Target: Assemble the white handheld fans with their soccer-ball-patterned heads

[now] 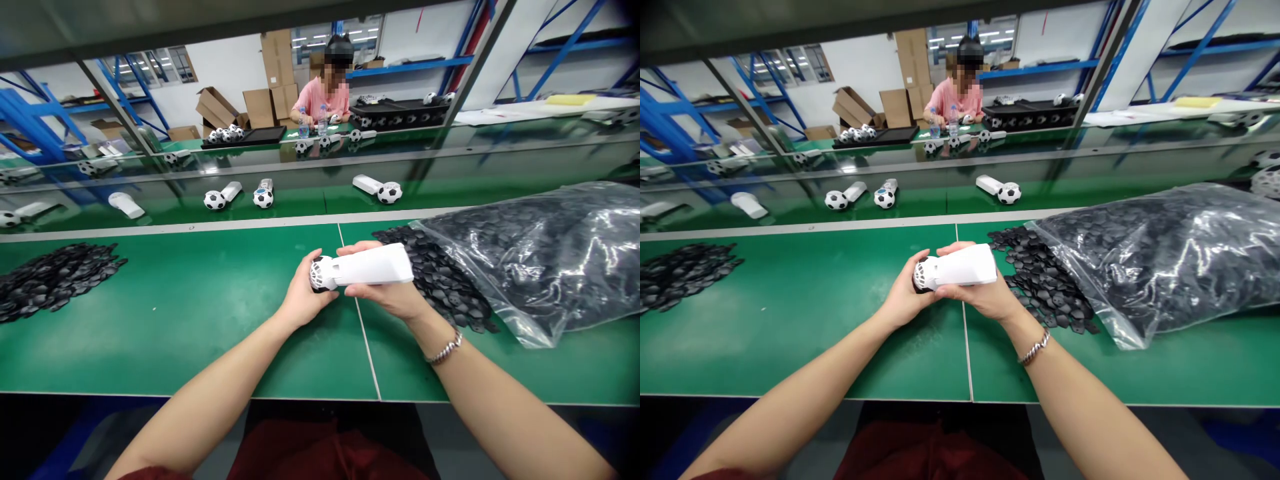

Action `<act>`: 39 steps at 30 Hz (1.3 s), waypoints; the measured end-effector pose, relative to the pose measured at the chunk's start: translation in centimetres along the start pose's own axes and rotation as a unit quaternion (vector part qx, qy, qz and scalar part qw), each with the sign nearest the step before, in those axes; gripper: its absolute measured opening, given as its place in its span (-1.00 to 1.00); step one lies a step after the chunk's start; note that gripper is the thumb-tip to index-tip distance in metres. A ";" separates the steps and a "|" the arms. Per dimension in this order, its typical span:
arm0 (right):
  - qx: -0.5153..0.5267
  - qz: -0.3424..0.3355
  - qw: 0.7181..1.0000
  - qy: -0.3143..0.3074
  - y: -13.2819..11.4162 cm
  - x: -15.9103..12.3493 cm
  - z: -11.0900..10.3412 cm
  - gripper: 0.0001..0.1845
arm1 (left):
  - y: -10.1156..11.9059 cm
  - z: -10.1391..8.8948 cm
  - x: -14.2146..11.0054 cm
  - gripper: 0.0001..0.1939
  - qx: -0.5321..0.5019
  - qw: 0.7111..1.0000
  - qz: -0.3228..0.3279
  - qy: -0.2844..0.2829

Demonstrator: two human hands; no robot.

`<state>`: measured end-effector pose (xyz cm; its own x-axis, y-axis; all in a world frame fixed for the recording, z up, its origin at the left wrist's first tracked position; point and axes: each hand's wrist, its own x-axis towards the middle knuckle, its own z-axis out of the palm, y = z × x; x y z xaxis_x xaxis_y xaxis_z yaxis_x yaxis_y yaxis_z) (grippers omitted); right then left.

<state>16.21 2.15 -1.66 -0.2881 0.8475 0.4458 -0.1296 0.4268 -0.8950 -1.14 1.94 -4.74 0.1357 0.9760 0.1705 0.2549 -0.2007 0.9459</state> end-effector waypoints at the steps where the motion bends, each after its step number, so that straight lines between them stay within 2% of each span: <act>1: -0.001 0.000 1.000 0.000 -0.1 0.0 0.0 -0.45 | 0.0 0.0 0.0 -0.19 -0.001 1.000 0.001 0.000; 7: -0.009 -0.013 1.000 -0.015 0.0 0.1 0.0 -0.45 | 0.0 0.0 0.0 -0.19 -0.002 1.000 0.010 -0.001; 14: -0.028 -0.058 0.998 -0.005 -0.1 -0.4 0.8 -0.43 | -0.2 0.0 0.1 -0.16 -0.026 1.000 0.009 0.002; 21: -0.089 -0.045 0.995 0.018 -0.3 -0.7 1.1 -0.39 | -0.2 0.0 0.0 -0.21 -0.087 0.996 -0.020 -0.014; 30: -0.099 -0.055 0.994 0.008 0.0 -0.8 1.1 -0.22 | 0.0 0.1 0.0 -0.21 -0.170 0.983 -0.059 -0.037; 35: -0.145 -0.066 0.987 0.002 0.4 -0.6 1.1 -0.24 | 0.6 0.3 0.0 -0.27 -0.255 0.964 -0.079 -0.016; 37: -0.189 -0.068 0.979 0.011 0.6 -0.5 1.0 -0.26 | 0.8 0.2 0.1 -0.31 -0.303 0.948 -0.097 0.017; 39: -0.242 -0.040 0.969 0.018 1.1 -0.3 0.7 -0.28 | 0.9 0.1 0.3 -0.38 -0.341 0.931 -0.122 0.051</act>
<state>15.44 2.15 -2.81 -0.2613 0.8118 0.5222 0.3121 0.5830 -0.7502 -0.79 2.08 -3.89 0.0532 0.9953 -0.0805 -0.4046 0.0952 0.9095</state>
